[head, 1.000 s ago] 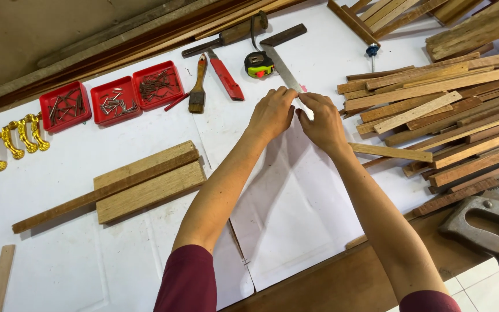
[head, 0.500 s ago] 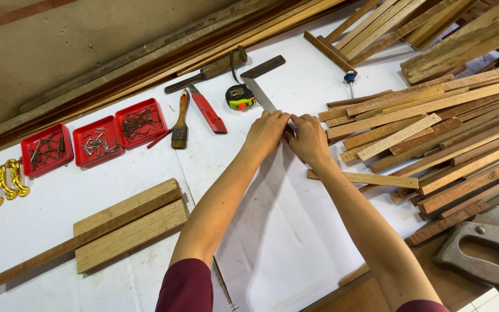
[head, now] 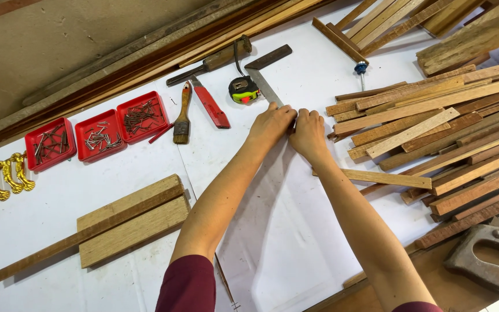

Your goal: Sand a strip of wood and mark measurements with a square and pencil at a workbench.

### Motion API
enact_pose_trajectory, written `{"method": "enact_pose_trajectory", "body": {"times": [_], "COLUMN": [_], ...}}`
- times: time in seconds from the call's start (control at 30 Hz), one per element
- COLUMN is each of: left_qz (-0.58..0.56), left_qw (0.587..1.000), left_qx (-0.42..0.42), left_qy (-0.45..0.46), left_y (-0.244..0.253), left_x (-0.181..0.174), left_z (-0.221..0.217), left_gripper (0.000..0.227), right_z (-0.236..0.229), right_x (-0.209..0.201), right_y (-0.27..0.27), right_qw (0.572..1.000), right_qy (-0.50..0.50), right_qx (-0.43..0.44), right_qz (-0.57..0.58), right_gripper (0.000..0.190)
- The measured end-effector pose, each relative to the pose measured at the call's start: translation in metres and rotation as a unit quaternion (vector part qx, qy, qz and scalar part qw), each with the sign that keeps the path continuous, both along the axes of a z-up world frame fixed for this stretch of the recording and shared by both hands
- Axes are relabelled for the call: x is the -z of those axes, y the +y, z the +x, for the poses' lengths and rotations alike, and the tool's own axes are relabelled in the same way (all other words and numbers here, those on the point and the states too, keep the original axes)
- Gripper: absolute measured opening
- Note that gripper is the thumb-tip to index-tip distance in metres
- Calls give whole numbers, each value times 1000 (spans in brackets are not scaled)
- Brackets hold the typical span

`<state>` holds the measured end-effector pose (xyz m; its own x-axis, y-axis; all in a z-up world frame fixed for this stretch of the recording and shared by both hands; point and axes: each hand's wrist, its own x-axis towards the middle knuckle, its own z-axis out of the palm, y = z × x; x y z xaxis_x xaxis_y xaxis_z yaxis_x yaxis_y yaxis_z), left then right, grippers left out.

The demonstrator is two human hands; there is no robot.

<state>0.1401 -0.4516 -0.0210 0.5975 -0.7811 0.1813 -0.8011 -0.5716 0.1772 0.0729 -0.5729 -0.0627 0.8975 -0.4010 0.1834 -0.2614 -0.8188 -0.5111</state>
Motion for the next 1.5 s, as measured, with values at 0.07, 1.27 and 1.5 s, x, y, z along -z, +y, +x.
{"method": "enact_pose_trajectory", "body": {"times": [0.07, 1.27, 1.5], "left_qz": [6, 70, 68], "left_qw": [1000, 996, 997], "left_qx": [1, 21, 12], "left_qy": [-3, 41, 29], "left_y": [0, -15, -1], "left_x": [1, -29, -59], "left_z": [3, 14, -3], "left_gripper": [24, 30, 20], "right_z": [3, 0, -12], "right_x": [-2, 5, -1], "right_y": [2, -4, -4], "right_qw": [1000, 991, 989], "right_qy": [15, 14, -60], "right_qx": [11, 51, -6], "right_qz": [24, 127, 136], "right_gripper": [49, 37, 27]}}
